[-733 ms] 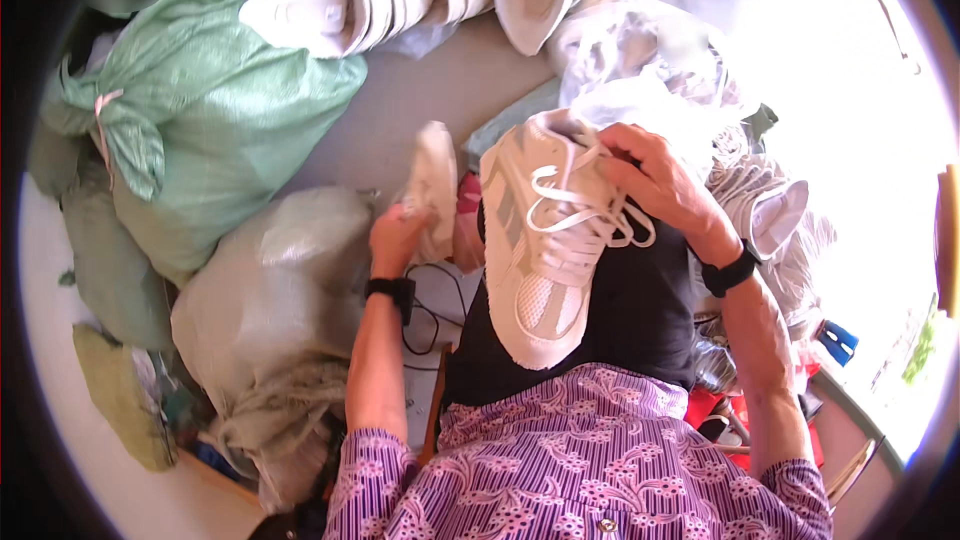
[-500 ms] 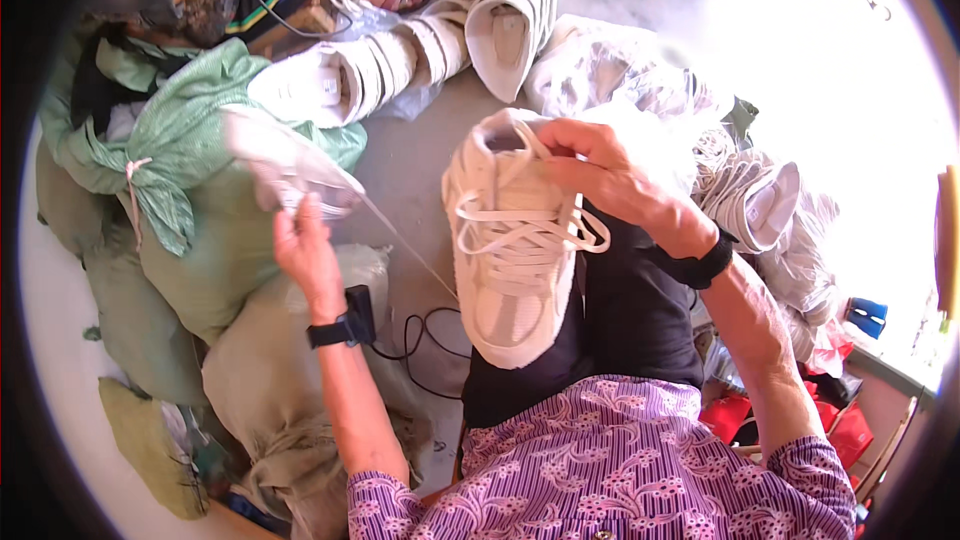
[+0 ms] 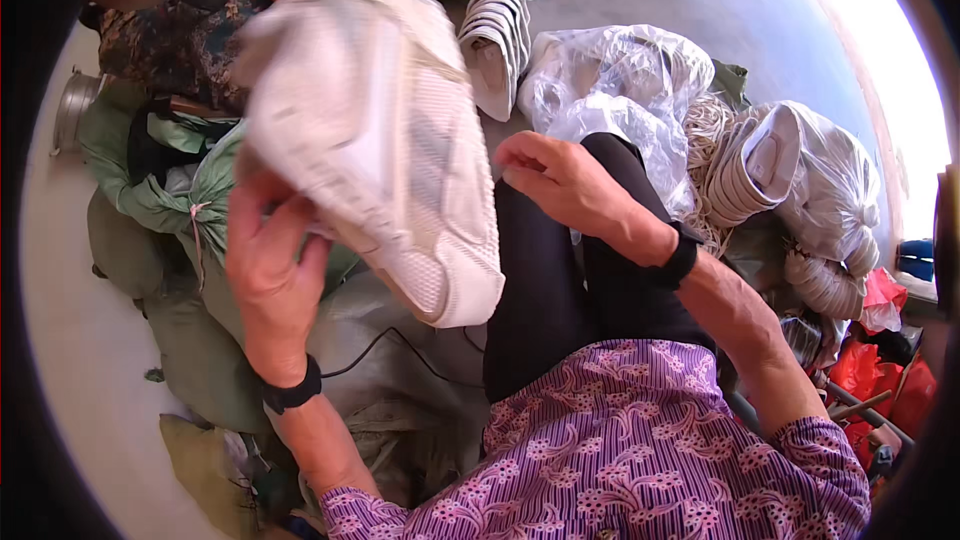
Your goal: Lacing a white sneaker in a shoe factory setting.
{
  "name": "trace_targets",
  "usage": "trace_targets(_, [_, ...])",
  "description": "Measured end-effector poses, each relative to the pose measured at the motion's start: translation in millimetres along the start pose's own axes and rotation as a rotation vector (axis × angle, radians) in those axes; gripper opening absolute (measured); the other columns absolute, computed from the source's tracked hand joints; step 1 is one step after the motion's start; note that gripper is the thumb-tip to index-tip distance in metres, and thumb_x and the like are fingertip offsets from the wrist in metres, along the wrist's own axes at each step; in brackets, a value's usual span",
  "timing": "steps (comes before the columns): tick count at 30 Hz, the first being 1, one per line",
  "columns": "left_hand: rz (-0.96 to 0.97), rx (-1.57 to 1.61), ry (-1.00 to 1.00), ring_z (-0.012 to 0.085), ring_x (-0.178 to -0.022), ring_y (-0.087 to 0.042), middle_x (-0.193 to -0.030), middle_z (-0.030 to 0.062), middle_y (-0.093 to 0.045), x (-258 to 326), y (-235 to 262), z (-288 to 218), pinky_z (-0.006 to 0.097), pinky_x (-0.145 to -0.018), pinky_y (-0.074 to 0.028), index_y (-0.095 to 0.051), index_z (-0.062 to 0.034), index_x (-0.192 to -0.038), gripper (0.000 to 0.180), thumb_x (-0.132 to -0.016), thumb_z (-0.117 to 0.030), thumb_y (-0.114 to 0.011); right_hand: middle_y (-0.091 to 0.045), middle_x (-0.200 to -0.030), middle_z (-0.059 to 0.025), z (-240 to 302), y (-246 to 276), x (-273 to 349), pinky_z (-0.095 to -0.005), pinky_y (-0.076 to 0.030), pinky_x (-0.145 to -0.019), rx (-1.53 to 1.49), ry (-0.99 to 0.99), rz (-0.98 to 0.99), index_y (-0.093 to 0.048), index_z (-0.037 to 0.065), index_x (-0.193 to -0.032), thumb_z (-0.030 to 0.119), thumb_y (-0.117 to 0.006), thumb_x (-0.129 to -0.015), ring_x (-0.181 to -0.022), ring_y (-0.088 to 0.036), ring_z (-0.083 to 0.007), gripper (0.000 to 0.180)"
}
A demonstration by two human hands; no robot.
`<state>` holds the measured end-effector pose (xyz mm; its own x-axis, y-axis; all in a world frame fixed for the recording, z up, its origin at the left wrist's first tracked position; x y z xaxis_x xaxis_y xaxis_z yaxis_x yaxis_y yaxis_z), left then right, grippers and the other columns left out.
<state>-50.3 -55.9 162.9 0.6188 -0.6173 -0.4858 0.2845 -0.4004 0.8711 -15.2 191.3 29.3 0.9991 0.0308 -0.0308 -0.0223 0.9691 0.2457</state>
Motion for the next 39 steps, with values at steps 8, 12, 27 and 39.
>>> trace_targets(8, [0.568,0.317,-0.247,0.0296,-0.080,-0.051,-0.084,0.0106,-0.050,11.6,-119.5,-41.5,0.038,-0.074,-0.046,-0.052,-0.0015,-0.071,0.012,-0.062,-0.001,-0.060,-0.057,-0.083,-0.0148,0.6,25.8,66.5,-0.0406,-0.047,-0.066,0.324,0.088,-0.162,-0.056,0.001,-0.097,0.004,-0.057,-0.081,-0.075,-0.059,-0.0333,0.016])
trace_targets(12, [0.542,0.470,-0.294,0.0318,-0.082,-0.052,-0.087,0.0122,-0.052,-6.2,-152.5,-66.4,0.037,-0.074,-0.047,-0.053,-0.0006,-0.077,0.016,-0.062,-0.002,-0.057,-0.056,-0.083,-0.0130,-18.5,13.6,60.8,-0.0419,-0.046,-0.069,0.341,0.133,-0.147,-0.056,0.003,-0.099,0.002,-0.054,-0.080,-0.080,-0.059,-0.0330,0.019])
trace_targets(27, [0.339,0.580,0.270,0.0297,-0.090,-0.054,-0.100,0.0141,-0.056,31.3,-212.2,-51.4,0.039,-0.083,-0.043,-0.060,-0.0014,-0.097,0.021,-0.086,-0.019,-0.060,-0.064,-0.079,-0.0113,-40.1,12.5,79.4,-0.0413,-0.048,-0.066,0.425,0.139,0.339,-0.064,0.006,-0.078,0.007,-0.059,-0.073,-0.080,-0.065,-0.0285,0.007])
trace_targets(39, [0.398,0.633,0.370,0.0217,-0.101,-0.051,-0.109,0.0116,-0.055,42.7,-233.4,-23.7,0.033,-0.092,-0.040,-0.055,0.0030,-0.113,0.029,-0.098,-0.020,-0.048,-0.065,-0.075,-0.0168,-304.9,157.2,228.0,-0.0366,-0.050,-0.069,0.400,-0.797,-0.403,-0.068,0.004,-0.085,0.018,-0.061,-0.075,-0.072,-0.065,-0.0300,0.018])
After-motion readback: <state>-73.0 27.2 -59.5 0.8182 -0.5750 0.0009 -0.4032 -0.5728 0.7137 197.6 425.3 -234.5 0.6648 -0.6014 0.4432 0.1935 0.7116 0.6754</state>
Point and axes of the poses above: each hand's wrist, its own x-axis away from the middle knuckle, its own y-axis out of the back of the hand, z = x × y, the point moved 2 cm from there along -x, towards the middle knuckle
